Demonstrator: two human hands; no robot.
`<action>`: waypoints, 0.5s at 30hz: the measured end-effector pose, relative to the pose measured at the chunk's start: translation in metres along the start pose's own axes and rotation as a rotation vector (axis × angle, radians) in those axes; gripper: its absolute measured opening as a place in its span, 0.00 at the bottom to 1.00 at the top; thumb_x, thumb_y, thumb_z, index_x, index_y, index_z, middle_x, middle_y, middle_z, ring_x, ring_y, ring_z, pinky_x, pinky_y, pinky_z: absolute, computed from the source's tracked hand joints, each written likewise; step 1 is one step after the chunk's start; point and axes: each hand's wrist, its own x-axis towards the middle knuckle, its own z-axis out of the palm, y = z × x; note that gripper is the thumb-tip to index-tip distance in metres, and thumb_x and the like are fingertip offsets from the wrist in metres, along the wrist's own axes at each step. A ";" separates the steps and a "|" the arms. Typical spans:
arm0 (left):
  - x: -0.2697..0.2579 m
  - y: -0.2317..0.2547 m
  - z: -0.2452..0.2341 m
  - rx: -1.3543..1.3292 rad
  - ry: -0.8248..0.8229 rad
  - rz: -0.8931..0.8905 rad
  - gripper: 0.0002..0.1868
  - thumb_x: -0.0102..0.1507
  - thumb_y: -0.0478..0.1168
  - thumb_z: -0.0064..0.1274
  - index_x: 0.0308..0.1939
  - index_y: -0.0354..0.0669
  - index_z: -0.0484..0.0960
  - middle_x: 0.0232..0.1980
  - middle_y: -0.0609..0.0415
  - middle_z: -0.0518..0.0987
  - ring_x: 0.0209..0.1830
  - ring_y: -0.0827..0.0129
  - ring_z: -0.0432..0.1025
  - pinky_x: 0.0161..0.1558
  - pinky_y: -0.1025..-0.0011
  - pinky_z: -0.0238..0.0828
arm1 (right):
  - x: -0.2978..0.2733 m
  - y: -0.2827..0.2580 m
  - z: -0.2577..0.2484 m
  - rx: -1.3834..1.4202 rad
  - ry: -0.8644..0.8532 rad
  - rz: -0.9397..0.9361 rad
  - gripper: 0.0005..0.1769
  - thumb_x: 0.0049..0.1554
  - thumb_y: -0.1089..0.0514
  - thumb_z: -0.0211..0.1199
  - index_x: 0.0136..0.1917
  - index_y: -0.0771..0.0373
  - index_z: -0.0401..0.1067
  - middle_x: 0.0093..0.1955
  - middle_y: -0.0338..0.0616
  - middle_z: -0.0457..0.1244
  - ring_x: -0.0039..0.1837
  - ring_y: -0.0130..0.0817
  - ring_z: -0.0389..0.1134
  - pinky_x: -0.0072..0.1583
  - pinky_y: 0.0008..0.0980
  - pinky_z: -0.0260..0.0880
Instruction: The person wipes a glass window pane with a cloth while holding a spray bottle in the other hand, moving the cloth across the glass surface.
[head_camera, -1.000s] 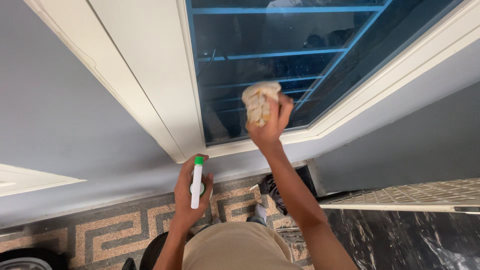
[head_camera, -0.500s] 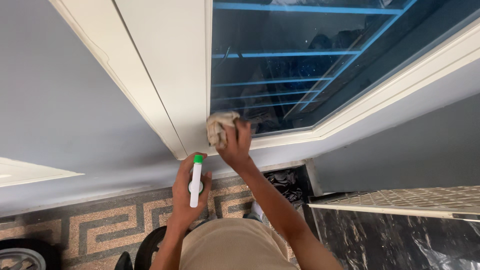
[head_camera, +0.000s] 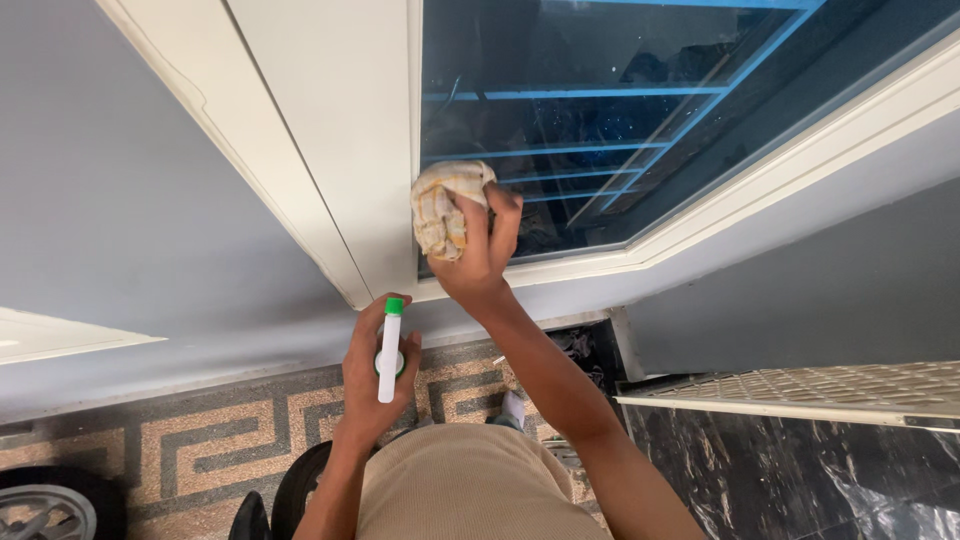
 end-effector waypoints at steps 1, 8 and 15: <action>0.000 0.000 0.000 -0.001 0.006 0.019 0.28 0.64 0.25 0.54 0.67 0.44 0.66 0.63 0.48 0.76 0.33 0.76 0.73 0.35 0.72 0.74 | -0.002 -0.001 0.001 0.001 0.001 -0.015 0.26 0.50 0.60 0.78 0.58 0.67 0.69 0.61 0.51 0.53 0.59 0.43 0.59 0.55 0.39 0.64; 0.000 -0.007 0.005 0.037 -0.012 0.067 0.29 0.64 0.27 0.55 0.68 0.42 0.65 0.63 0.45 0.75 0.44 0.67 0.79 0.40 0.71 0.78 | -0.127 0.029 0.022 0.034 -0.170 0.017 0.28 0.49 0.58 0.76 0.59 0.66 0.69 0.59 0.52 0.55 0.56 0.45 0.61 0.49 0.40 0.65; -0.007 -0.014 0.017 0.016 -0.029 -0.004 0.30 0.64 0.27 0.56 0.69 0.40 0.66 0.59 0.45 0.76 0.44 0.67 0.80 0.40 0.69 0.78 | -0.200 0.042 0.009 0.005 -0.438 0.084 0.27 0.45 0.64 0.69 0.59 0.61 0.71 0.59 0.49 0.57 0.59 0.49 0.63 0.56 0.45 0.71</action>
